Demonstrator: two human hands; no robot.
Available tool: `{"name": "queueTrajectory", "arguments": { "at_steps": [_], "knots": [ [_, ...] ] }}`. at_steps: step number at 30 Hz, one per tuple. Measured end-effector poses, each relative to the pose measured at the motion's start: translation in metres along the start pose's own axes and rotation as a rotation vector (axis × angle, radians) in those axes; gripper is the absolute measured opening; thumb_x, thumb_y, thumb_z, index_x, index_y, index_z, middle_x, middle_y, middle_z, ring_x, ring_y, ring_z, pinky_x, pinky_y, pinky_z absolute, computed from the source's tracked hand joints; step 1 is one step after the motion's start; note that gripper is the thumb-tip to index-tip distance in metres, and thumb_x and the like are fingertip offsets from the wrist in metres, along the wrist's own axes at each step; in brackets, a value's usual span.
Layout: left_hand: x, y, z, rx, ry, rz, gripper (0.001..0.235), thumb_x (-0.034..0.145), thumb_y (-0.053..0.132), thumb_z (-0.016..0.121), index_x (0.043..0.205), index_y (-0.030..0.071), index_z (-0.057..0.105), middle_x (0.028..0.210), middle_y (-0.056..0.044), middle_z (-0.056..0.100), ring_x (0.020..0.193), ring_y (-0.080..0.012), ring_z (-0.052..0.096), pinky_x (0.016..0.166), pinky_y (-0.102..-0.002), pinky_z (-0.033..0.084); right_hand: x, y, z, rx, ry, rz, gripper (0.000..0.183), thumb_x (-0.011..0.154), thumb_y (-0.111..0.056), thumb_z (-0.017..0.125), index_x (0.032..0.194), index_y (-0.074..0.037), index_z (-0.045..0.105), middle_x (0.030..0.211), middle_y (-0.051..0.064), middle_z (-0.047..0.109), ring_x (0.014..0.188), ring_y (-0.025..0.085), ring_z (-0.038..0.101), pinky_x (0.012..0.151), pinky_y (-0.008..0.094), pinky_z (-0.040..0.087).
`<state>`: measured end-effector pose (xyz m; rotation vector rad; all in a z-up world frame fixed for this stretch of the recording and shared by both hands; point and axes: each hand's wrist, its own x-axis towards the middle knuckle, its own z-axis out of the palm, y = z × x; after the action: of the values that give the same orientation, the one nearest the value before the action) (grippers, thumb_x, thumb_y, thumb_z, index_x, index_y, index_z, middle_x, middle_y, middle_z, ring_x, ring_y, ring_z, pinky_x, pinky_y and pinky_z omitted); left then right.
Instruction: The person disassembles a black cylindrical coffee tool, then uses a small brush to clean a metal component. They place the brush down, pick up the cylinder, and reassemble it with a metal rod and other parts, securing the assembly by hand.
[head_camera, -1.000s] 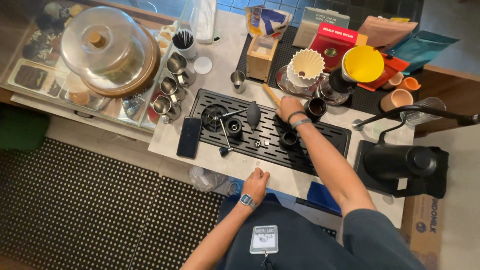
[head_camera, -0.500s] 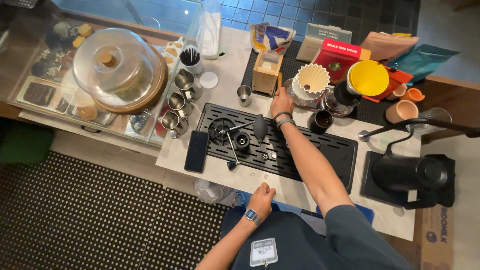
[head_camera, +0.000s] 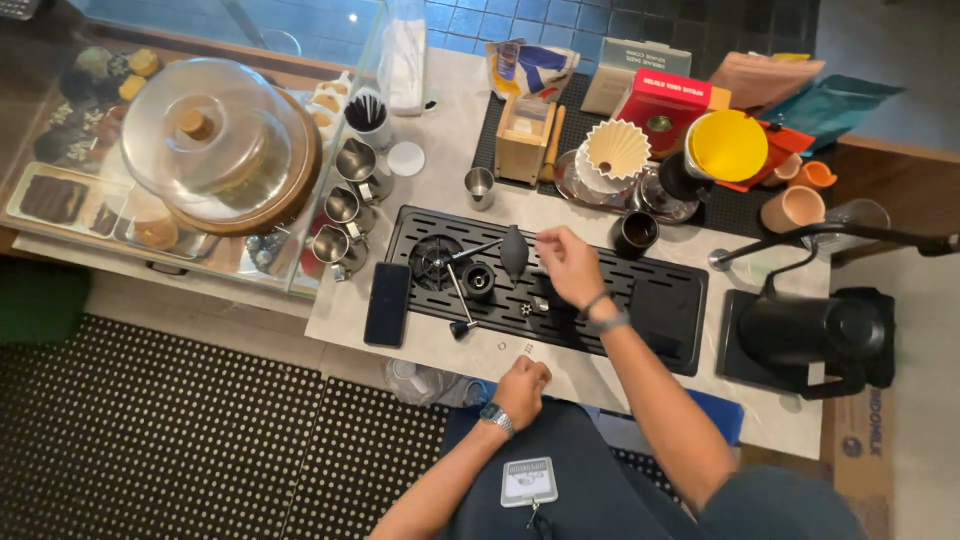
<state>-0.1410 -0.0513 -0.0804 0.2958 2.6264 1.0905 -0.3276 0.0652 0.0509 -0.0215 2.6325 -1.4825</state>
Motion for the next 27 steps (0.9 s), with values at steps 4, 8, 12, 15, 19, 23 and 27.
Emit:
{"name": "queueTrajectory", "arguments": {
  "at_steps": [4,8,12,15,19,23,27],
  "knots": [
    [0.001,0.024,-0.033,-0.255,0.088,-0.057,0.015,0.083,0.016,0.069,0.093,0.024,0.061,0.084,0.002,0.050,0.081,-0.0220,0.065,0.073,-0.031,0.056,-0.111,-0.011,-0.029,-0.111,-0.092,0.064,0.018,0.092,-0.027,0.061,0.108,-0.025,0.067,0.083,0.002,0.074,0.080,0.022,0.072,0.072,0.037,0.057],
    [0.003,0.049,-0.051,-0.935,0.128,-0.344,0.020,0.081,0.004,0.072,0.100,0.006,0.066,0.084,-0.004,0.060,0.071,-0.0129,0.068,0.068,-0.025,0.058,-0.169,0.040,-0.011,0.035,-0.131,0.327,0.021,0.092,-0.024,0.059,0.108,-0.013,0.067,0.082,0.010,0.073,0.073,0.020,0.071,0.066,0.033,0.059],
    [0.008,0.058,-0.044,-0.974,0.159,-0.383,0.020,0.080,0.006,0.074,0.099,0.003,0.067,0.087,-0.009,0.065,0.073,-0.0132,0.070,0.065,-0.024,0.058,-0.183,0.070,0.018,0.589,0.002,0.505,0.018,0.094,-0.009,0.058,0.105,0.002,0.067,0.083,0.015,0.070,0.071,0.016,0.068,0.064,0.027,0.060],
    [0.015,0.051,-0.038,-0.933,0.105,-0.382,0.022,0.080,0.005,0.074,0.100,0.006,0.067,0.087,-0.011,0.069,0.073,-0.0147,0.071,0.064,-0.026,0.058,-0.186,0.079,0.015,0.626,0.009,0.511,0.017,0.094,-0.008,0.058,0.103,0.004,0.065,0.084,0.016,0.070,0.070,0.015,0.066,0.063,0.026,0.060],
    [0.013,0.045,-0.039,-0.765,0.042,-0.367,0.017,0.082,0.009,0.072,0.098,0.012,0.066,0.081,-0.004,0.072,0.068,-0.0091,0.069,0.062,-0.022,0.055,-0.184,0.131,0.020,0.502,-0.025,0.500,0.014,0.092,-0.007,0.060,0.096,0.004,0.067,0.078,0.018,0.069,0.061,0.018,0.066,0.050,0.027,0.058],
    [0.007,0.022,-0.039,-0.425,0.226,-0.302,0.019,0.095,0.030,0.057,0.088,0.014,0.062,0.075,-0.009,0.068,0.074,-0.0254,0.068,0.068,-0.035,0.053,-0.176,0.146,0.027,-0.106,-0.045,0.409,0.014,0.085,-0.026,0.064,0.085,-0.012,0.070,0.068,0.005,0.071,0.071,0.022,0.069,0.065,0.036,0.056],
    [-0.004,0.023,-0.076,-0.187,0.453,-0.204,0.052,0.085,0.047,0.071,0.055,0.014,0.044,0.059,-0.003,0.048,0.067,-0.0273,0.059,0.066,-0.036,0.048,-0.170,0.137,0.030,-0.317,0.039,0.315,0.029,0.086,-0.036,0.067,0.075,-0.010,0.062,0.063,0.005,0.068,0.076,0.030,0.068,0.070,0.042,0.055]
  ]
}}
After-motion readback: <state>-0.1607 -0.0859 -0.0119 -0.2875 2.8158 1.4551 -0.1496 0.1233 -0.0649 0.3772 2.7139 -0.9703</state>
